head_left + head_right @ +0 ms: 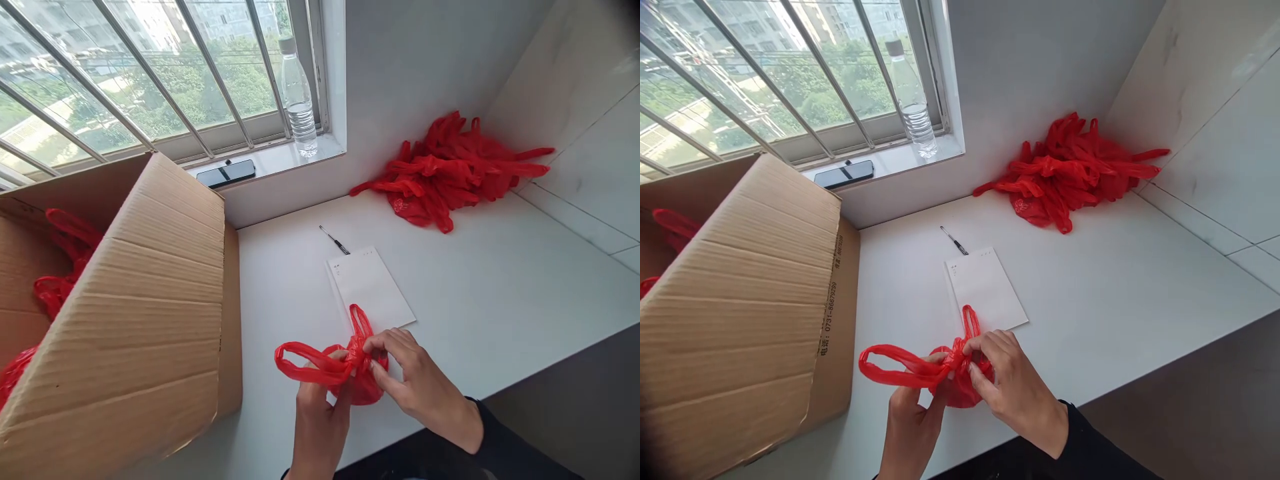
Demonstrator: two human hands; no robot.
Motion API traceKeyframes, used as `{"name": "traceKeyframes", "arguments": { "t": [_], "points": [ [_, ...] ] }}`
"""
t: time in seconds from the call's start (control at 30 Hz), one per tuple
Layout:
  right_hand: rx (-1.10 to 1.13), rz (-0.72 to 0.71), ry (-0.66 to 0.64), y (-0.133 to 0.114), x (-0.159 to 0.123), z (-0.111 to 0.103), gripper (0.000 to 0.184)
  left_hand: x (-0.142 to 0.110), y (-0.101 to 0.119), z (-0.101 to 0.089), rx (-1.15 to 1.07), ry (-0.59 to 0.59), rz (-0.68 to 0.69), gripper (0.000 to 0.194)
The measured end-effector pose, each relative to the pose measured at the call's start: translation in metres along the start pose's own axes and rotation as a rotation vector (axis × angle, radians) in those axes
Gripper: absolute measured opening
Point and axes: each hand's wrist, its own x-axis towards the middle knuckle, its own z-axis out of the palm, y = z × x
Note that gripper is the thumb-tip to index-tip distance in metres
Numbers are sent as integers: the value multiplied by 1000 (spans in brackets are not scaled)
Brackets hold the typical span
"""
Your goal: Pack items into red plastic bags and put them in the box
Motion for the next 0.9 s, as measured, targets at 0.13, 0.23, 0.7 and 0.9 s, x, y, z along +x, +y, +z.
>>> {"name": "traceKeyframes", "arguments": {
  "t": [0.13, 0.23, 0.7, 0.9],
  "points": [
    [-4, 42, 39, 3, -3, -14, 23, -2, -1, -11, 12, 63, -51, 17],
    [12, 157, 89, 9, -7, -24, 16, -6, 2, -23, 58, 127, -135, 16],
    [133, 189, 61, 5, -6, -23, 15, -5, 10, -29, 12, 145, -20, 9],
    [309, 330, 112, 9, -11, -28, 18, -10, 18, -37, -1, 185, -147, 35]
  ]
}}
